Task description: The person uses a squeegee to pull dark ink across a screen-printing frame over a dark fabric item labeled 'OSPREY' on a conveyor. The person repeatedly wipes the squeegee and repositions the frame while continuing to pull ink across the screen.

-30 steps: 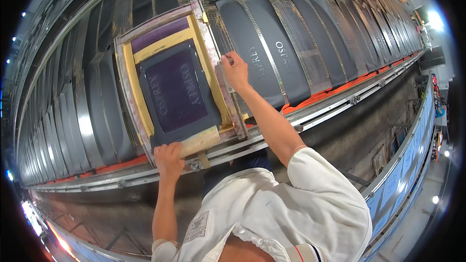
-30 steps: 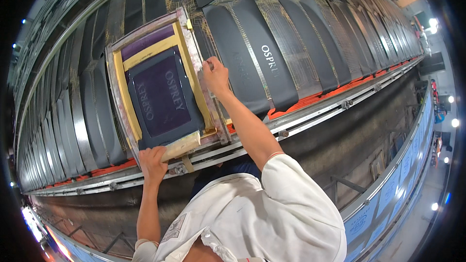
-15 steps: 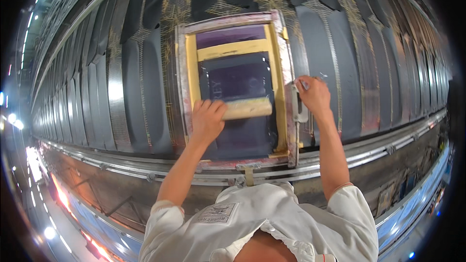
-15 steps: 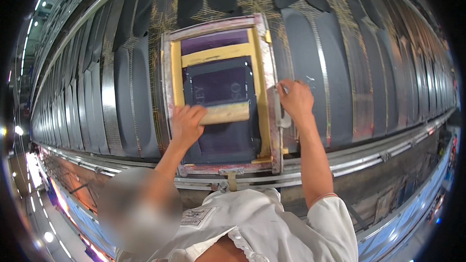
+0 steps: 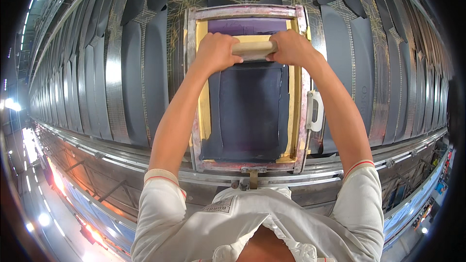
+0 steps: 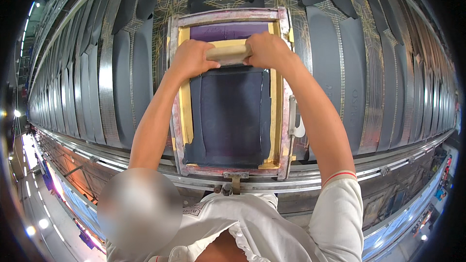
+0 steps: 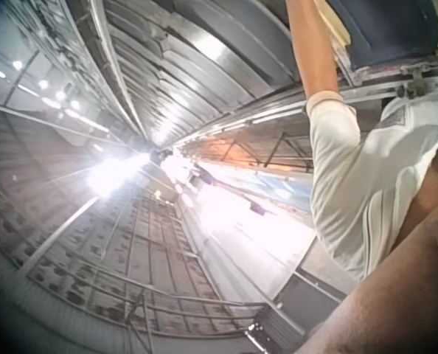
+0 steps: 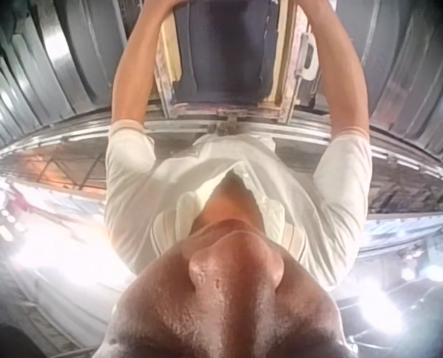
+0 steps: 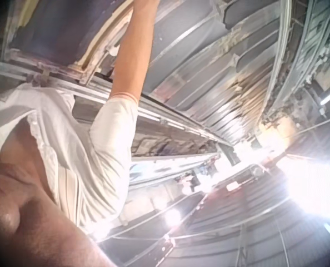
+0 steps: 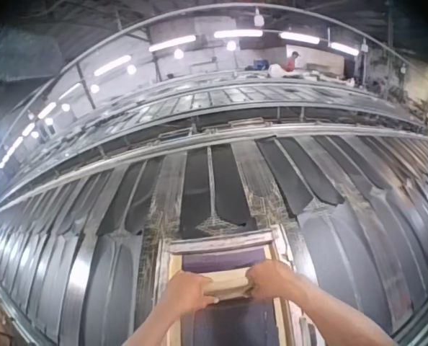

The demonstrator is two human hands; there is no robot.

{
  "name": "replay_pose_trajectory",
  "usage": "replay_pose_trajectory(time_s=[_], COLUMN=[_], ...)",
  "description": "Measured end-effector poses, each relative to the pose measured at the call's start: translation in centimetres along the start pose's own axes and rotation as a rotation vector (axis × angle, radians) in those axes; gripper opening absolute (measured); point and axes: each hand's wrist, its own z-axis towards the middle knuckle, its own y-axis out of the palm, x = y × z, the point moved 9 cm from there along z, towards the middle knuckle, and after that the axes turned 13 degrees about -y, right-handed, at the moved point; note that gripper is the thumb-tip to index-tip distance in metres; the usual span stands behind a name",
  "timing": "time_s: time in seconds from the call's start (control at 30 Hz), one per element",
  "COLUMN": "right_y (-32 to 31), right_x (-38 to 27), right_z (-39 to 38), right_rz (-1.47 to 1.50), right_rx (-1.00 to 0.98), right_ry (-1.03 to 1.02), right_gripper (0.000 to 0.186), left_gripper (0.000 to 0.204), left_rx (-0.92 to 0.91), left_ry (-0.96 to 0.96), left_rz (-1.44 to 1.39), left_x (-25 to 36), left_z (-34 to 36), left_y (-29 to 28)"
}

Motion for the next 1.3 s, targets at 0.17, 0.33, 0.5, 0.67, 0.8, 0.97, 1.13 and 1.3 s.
replay_pose_trajectory(time_s=[0.17, 0.33, 0.5, 0.67, 0.8, 0.97, 1.13, 1.3], right_y=[1.8, 8.2, 12.1, 9.1, 3.4, -0.8, -0.2, 0.1], right_x=[-2.6, -10.6, -16.9, -14.7, -8.0, -0.7, 2.8, 1.6], right_z=[-2.3, -12.1, -20.3, -16.8, -8.0, 0.2, 3.5, 2.7], right_rz=[0.024, -0.125, 0.013, -0.046, -0.132, 0.0, 0.088, 0.055], right_rx=[0.017, 0.001, 0.166, 0.127, 0.135, 0.013, -0.072, -0.014], right_ry=[0.05, -0.045, -0.102, -0.097, -0.125, 0.029, 0.067, 0.061], right_gripper=[0.028, 0.025, 0.021, 0.018, 0.025, 0.028, 0.037, 0.037], left_gripper=[0.036, 0.022, 0.019, 0.02, 0.024, 0.034, 0.039, 0.041], left_rx=[0.086, 0.024, 0.072, 0.008, 0.096, 0.032, -0.02, 0.081], left_ry=[0.017, 0.078, 0.098, 0.119, 0.13, 0.055, 0.001, 0.036], left_rz=[-0.041, 0.02, -0.093, -0.007, 0.033, -0.002, -0.051, -0.025], left_x=[-0.6, 1.8, 2.4, 2.4, 1.0, -0.3, -1.2, -1.3], left_z=[-3.7, -16.8, -28.0, -22.6, -11.0, -0.2, 3.6, 2.3], left_y=[1.5, 5.9, 8.7, 6.2, 2.6, -0.7, -0.7, -0.5])
